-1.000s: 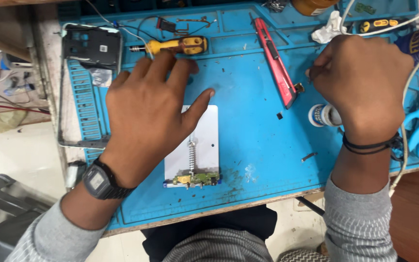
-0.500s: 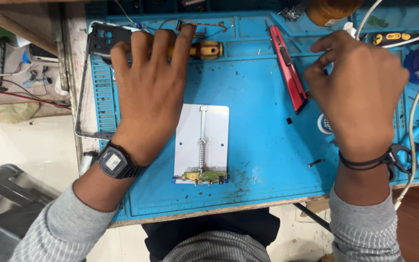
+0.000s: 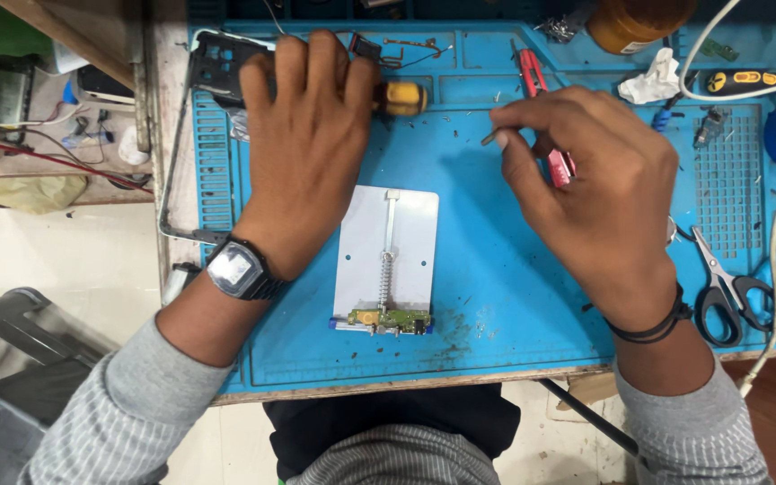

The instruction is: The person uses a utility knife to trim and position a spring-loaded component on a white plastic plate, then aligns the part and a small circuit board on the plate. They then use a screwdriver to drive screws securing the assembly and hold up the finished plate.

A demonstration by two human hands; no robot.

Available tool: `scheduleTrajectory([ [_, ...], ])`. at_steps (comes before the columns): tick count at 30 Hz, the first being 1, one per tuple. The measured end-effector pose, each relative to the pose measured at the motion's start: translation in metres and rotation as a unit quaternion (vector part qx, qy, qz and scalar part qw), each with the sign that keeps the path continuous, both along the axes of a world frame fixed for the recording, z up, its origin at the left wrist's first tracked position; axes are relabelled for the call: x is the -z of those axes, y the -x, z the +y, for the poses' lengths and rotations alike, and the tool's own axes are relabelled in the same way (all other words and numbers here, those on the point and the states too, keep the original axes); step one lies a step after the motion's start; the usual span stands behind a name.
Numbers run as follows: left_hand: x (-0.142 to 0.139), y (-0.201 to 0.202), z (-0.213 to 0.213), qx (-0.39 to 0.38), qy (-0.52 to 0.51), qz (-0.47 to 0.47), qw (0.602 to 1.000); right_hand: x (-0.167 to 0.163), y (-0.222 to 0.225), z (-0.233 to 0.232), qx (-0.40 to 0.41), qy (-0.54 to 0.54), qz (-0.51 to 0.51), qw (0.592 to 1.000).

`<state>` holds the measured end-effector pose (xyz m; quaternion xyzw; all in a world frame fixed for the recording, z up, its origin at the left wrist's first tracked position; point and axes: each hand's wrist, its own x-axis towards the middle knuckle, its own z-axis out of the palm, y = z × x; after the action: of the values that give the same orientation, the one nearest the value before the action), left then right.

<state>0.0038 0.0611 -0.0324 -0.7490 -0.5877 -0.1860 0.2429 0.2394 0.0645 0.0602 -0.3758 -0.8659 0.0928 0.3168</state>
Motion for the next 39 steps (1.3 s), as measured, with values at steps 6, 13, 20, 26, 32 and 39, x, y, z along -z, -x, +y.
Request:
scheduleTrajectory([
  [6,-0.018,-0.004,-0.009,0.049,-0.016,-0.047,0.998,0.006,-0.005,-0.001,-0.021,-0.02,0.047,0.998],
  [13,-0.034,-0.007,-0.015,0.178,0.037,-0.31,0.933,0.014,-0.015,0.003,-0.008,-0.038,0.124,0.992],
  [20,-0.027,-0.005,-0.013,0.256,0.06,-0.471,0.842,0.018,-0.018,0.004,-0.009,-0.033,0.121,0.992],
  [26,-0.02,-0.008,-0.015,0.343,0.116,-0.625,0.691,0.016,-0.014,0.003,-0.027,-0.027,0.11,0.993],
  [32,-0.01,-0.011,-0.011,0.391,0.131,-0.722,0.556,0.009,-0.005,0.003,-0.022,0.004,0.12,0.993],
  [39,-0.008,-0.01,-0.007,0.353,0.149,-0.799,0.463,0.009,-0.006,0.006,-0.005,0.197,0.293,0.936],
])
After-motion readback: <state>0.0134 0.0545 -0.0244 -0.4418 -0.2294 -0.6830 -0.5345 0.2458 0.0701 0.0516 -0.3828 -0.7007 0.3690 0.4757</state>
